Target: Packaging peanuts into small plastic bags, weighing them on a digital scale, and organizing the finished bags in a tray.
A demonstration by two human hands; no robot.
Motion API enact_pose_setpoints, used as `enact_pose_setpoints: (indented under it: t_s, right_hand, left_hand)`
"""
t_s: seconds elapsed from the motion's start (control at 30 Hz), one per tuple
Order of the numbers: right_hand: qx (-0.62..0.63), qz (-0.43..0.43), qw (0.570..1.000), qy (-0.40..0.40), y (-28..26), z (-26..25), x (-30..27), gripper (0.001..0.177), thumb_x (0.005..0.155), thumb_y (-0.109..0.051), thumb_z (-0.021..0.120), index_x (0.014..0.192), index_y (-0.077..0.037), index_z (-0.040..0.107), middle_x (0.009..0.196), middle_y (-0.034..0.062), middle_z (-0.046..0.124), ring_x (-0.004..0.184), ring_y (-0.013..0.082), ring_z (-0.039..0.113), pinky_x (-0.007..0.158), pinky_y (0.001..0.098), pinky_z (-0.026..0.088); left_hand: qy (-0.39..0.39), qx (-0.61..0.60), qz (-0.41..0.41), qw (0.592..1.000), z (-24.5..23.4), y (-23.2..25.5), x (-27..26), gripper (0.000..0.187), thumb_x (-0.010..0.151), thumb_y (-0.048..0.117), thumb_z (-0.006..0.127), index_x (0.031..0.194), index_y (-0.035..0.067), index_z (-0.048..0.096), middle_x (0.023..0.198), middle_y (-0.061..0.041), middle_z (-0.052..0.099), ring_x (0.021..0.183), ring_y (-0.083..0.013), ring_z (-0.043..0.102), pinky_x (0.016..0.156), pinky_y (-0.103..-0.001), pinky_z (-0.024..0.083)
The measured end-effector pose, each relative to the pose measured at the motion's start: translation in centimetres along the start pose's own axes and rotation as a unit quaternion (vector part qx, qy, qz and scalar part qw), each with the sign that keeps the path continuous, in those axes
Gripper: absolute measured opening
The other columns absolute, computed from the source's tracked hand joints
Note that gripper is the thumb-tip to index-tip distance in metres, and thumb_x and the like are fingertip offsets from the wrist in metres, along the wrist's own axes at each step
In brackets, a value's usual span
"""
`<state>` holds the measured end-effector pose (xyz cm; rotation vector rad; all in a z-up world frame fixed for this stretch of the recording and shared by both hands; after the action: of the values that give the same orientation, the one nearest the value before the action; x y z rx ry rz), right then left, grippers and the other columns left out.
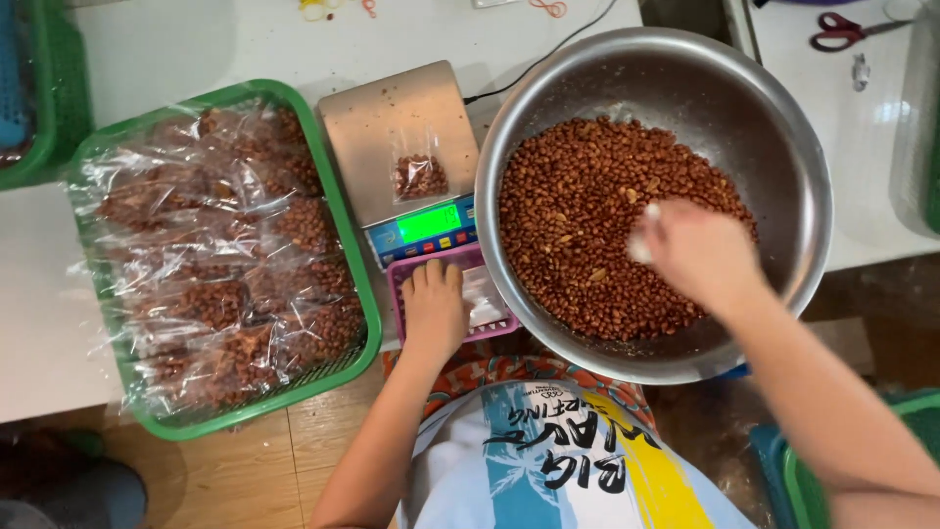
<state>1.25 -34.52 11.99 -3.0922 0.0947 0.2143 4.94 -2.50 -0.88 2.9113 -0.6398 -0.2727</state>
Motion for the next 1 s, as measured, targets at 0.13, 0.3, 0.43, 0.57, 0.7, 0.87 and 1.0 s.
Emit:
enact_pose_setpoints:
  t_s: [0.13, 0.3, 0.43, 0.57, 0.7, 0.87, 1.0]
  right_hand:
    - [-0.036, 0.021, 0.987, -0.157, 1.0, 1.7, -0.9, 0.036, 0.097, -0.028, 0.053, 0.084, -0.003, 0.076, 0.079, 0.0175, 0.077, 0.085, 0.0375, 0.077, 0.079, 0.0478, 0.061]
    - [0.076, 0.043, 0.989, -0.116, 1.8, 5.0, 1.0, 0.049, 0.103, -0.038, 0.048, 0.078, -0.003, 0.072, 0.071, 0.0148, 0.073, 0.079, 0.0363, 0.076, 0.073, 0.046, 0.061]
    - [0.081, 0.027, 0.987, -0.137, -0.9, 5.0, 1.0, 0.041, 0.097, -0.033, 0.056, 0.081, 0.0, 0.074, 0.074, 0.0198, 0.075, 0.082, 0.0399, 0.076, 0.075, 0.0497, 0.06]
    - [0.2, 0.022, 0.976, -0.084, -3.4, 8.2, 4.2, 0.045, 0.105, -0.031, 0.053, 0.094, 0.007, 0.073, 0.077, 0.0247, 0.073, 0.077, 0.0428, 0.074, 0.067, 0.049, 0.061]
    - [0.417, 0.083, 0.903, -0.059, -4.5, 9.2, 5.2, 0.031, 0.104, -0.022, 0.06, 0.111, 0.007, 0.071, 0.08, 0.0244, 0.072, 0.068, 0.0337, 0.074, 0.057, 0.0417, 0.062]
    - [0.586, 0.105, 0.801, -0.063, -4.3, 6.6, 3.8, 0.025, 0.102, -0.008, 0.063, 0.118, 0.011, 0.067, 0.087, 0.0288, 0.065, 0.074, 0.0323, 0.072, 0.066, 0.0434, 0.064]
    - [0.593, 0.123, 0.796, -0.022, -2.4, 6.3, 2.4, 0.024, 0.105, -0.015, 0.064, 0.118, 0.004, 0.07, 0.085, 0.0192, 0.065, 0.068, 0.0176, 0.064, 0.063, 0.0329, 0.062]
  left_hand:
    - [-0.066, -0.083, 0.018, 0.994, -1.5, 0.4, -0.1, 0.056, 0.081, 0.049, 0.077, 0.12, 0.016, 0.055, 0.119, -0.01, 0.051, 0.118, -0.0354, 0.05, 0.1, -0.056, 0.04]
    - [-0.033, -0.063, -0.015, 0.997, 0.8, -0.8, 0.5, 0.044, 0.088, 0.038, 0.072, 0.124, 0.018, 0.055, 0.116, -0.008, 0.058, 0.115, -0.0316, 0.055, 0.094, -0.053, 0.047]
    - [-0.021, -0.125, -0.01, 0.992, -0.2, -0.8, 0.3, 0.079, 0.073, 0.043, 0.086, 0.137, 0.012, 0.05, 0.122, -0.013, 0.055, 0.119, -0.0352, 0.051, 0.096, -0.056, 0.047]
    - [0.01, -0.18, -0.017, 0.983, 0.5, -1.6, 0.4, 0.067, 0.078, 0.027, 0.083, 0.134, 0.005, 0.054, 0.121, -0.016, 0.055, 0.111, -0.0366, 0.053, 0.094, -0.052, 0.048]
    - [0.119, -0.074, -0.011, 0.99, 2.4, -2.4, 0.1, 0.035, 0.085, 0.016, 0.073, 0.118, 0.007, 0.064, 0.104, -0.009, 0.055, 0.097, -0.0292, 0.056, 0.08, -0.041, 0.048]
    - [0.234, -0.041, 0.023, 0.971, 0.0, -1.9, -1.1, 0.009, 0.093, 0.022, 0.066, 0.093, 0.015, 0.07, 0.095, -0.003, 0.052, 0.089, -0.0222, 0.05, 0.07, -0.037, 0.038]
    - [0.239, -0.223, -0.005, 0.945, -3.5, -2.5, -1.5, 0.003, 0.089, 0.014, 0.073, 0.091, 0.017, 0.073, 0.085, -0.001, 0.067, 0.093, -0.0258, 0.066, 0.09, -0.041, 0.049]
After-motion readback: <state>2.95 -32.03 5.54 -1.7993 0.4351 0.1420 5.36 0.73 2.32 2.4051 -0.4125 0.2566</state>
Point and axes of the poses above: each hand's wrist, its own x-axis towards the middle knuckle, its own z-axis out of the palm, y = z × x, the point moved 4 cm from there along x, towards the middle knuckle
